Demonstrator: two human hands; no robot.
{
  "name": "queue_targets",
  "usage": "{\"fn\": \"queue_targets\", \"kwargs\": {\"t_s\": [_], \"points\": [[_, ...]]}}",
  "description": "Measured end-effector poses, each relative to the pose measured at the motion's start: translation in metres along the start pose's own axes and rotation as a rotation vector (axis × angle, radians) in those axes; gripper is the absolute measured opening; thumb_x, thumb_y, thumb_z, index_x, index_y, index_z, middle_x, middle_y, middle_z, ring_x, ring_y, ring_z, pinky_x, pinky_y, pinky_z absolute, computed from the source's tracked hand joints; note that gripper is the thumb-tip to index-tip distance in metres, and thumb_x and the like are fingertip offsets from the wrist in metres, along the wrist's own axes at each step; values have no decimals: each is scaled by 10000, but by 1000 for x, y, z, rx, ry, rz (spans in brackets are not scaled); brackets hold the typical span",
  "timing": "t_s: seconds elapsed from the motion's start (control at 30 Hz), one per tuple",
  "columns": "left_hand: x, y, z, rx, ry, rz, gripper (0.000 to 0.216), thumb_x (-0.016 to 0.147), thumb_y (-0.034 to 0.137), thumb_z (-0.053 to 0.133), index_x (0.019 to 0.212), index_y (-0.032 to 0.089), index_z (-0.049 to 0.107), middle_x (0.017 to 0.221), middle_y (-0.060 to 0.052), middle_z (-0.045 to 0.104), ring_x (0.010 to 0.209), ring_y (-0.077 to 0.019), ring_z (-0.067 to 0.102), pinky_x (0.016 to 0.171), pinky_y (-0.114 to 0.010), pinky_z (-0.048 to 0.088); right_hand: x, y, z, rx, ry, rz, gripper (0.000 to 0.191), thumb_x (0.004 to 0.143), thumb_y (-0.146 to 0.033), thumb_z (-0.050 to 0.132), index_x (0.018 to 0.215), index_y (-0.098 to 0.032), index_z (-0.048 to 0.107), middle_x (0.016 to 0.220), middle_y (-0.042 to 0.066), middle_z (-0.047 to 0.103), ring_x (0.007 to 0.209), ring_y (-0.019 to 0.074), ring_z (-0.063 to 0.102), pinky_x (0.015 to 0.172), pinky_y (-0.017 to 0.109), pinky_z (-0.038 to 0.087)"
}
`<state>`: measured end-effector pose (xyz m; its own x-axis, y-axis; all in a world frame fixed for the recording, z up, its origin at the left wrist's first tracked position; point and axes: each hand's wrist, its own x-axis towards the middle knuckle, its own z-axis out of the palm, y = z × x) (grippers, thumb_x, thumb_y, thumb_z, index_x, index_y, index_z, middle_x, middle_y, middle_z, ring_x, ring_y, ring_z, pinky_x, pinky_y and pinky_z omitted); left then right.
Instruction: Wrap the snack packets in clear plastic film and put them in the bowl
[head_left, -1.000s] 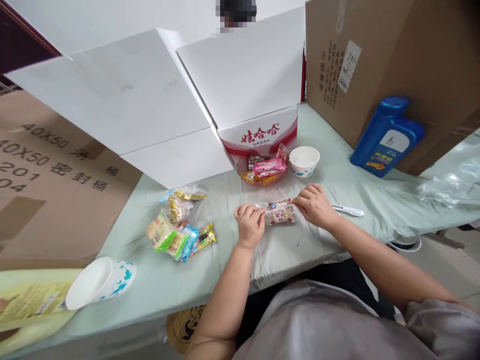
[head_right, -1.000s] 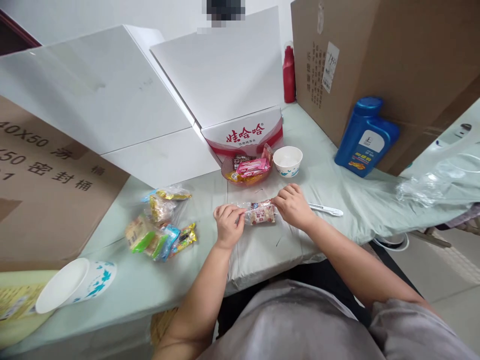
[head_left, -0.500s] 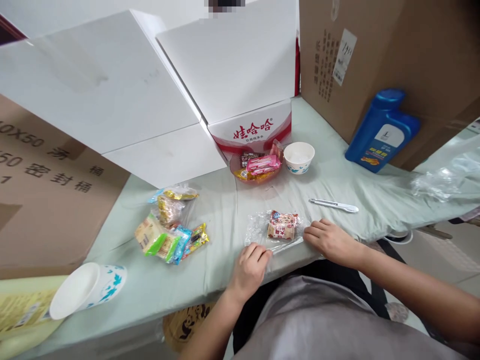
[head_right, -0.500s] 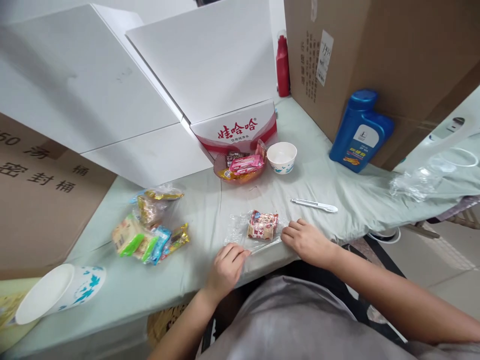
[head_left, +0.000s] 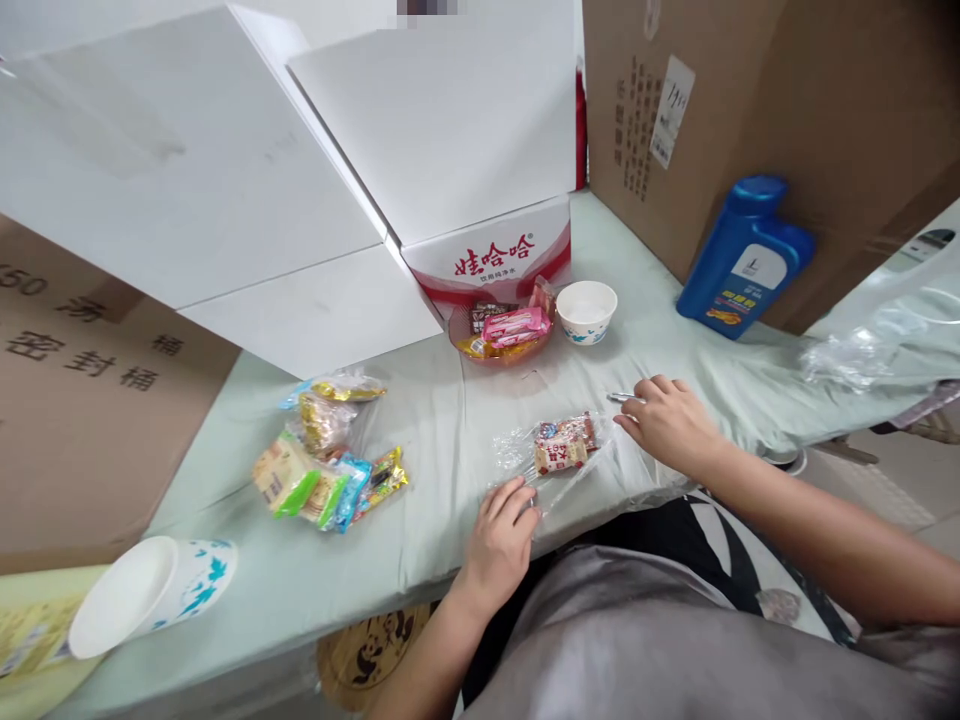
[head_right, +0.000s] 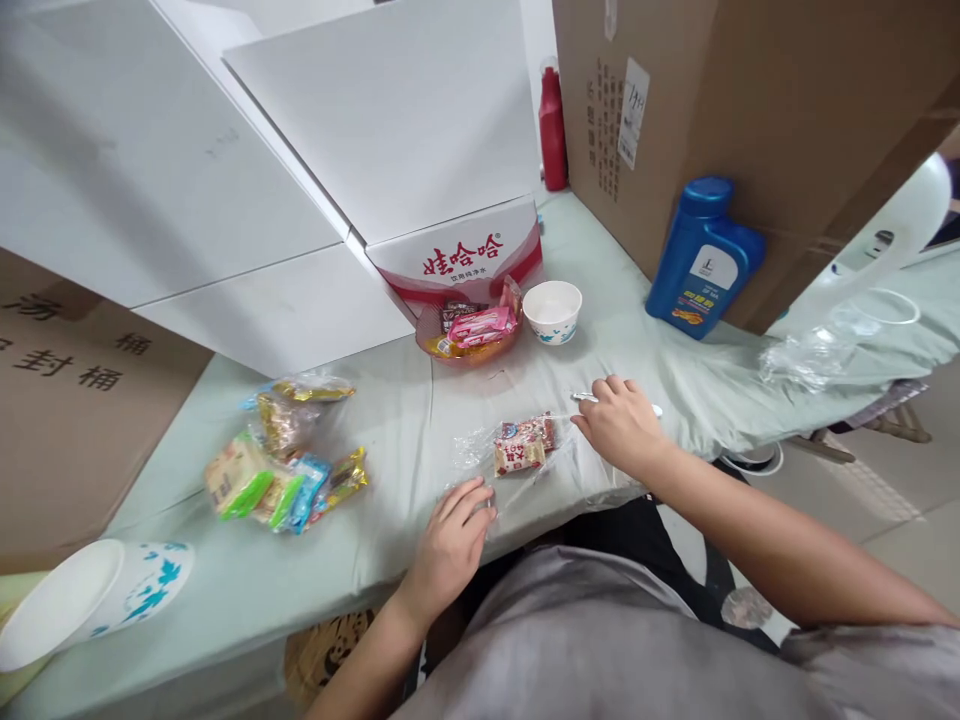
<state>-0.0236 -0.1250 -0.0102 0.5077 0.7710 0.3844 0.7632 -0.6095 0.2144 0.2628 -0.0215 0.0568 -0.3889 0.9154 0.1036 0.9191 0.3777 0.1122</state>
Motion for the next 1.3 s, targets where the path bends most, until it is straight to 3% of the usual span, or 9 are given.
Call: {"fn": "queue_targets", "kwargs": {"t_s": [0.17,0.33,0.43,0.57,0.83,1.0,1.1,1.2,1.3], "points": [[0,3,-7,2,-64,-19,219,890,68,463,911,186,646,1100,-78,655,1193,-263,541,970,-460,507,1,13,-1,100,161,108,341,932,-336,523,1170,-111,617,1017,165,664,971,303,564,814,408,411],[7,8,-12,-26,-127,-35,135,926,249,527,905,190,647,1153,-94,633,1141,-274,556,911,-449,535,-15,-18,5,369,66,-493,333,918,-235,537,1245,-185,575,1167,109,639,1069,246,567,907,394,436],[10,4,-10,-34,-81,-111,219,958,207,436,894,188,645,1123,-94,653,1053,-232,596,891,-402,543,-27,-34,12,312,-92,-617,313,911,-131,493,1209,-158,584,1078,108,657,931,215,608,784,341,463],[10,-7,-4,129,-57,-226,233,935,202,464,1081,174,643,1194,-108,659,980,-259,626,797,-400,561,-40,-32,15,203,-229,-477,190,952,-241,481,919,-150,645,844,102,656,788,220,631,659,308,446],[8,-17,-8,267,-155,-361,534,869,326,587,1359,134,496,1482,-200,414,1108,-333,617,801,-417,562,-41,13,18,-14,-233,285,445,971,-335,415,1300,-57,524,885,207,698,693,296,684,579,352,454],[23,-13,-18,153,81,-290,255,920,281,520,1118,169,639,1161,-137,634,1031,-261,633,860,-390,550,-41,6,10,270,13,-110,322,994,-323,380,983,-161,658,889,122,688,857,239,644,755,348,479],[37,-11,-10,23,95,-197,226,951,239,470,1101,191,632,1034,-92,668,981,-214,632,894,-368,537,-35,-18,14,434,32,-385,270,986,-243,389,1023,-168,645,979,112,670,940,213,616,837,348,488],[44,-14,7,18,9,-186,413,939,355,508,1299,155,534,1280,-156,591,1210,-286,541,1002,-462,479,-26,-34,26,411,-26,-348,347,937,-282,503,1256,-157,559,1250,146,595,1107,240,574,914,376,484],[42,-19,21,119,-98,-230,752,848,564,584,1451,155,398,1485,-196,408,1400,-422,302,1073,-644,325,-15,-32,40,263,-66,-199,756,814,-514,648,1416,-115,426,1460,225,418,1220,344,495,939,445,468]]}}
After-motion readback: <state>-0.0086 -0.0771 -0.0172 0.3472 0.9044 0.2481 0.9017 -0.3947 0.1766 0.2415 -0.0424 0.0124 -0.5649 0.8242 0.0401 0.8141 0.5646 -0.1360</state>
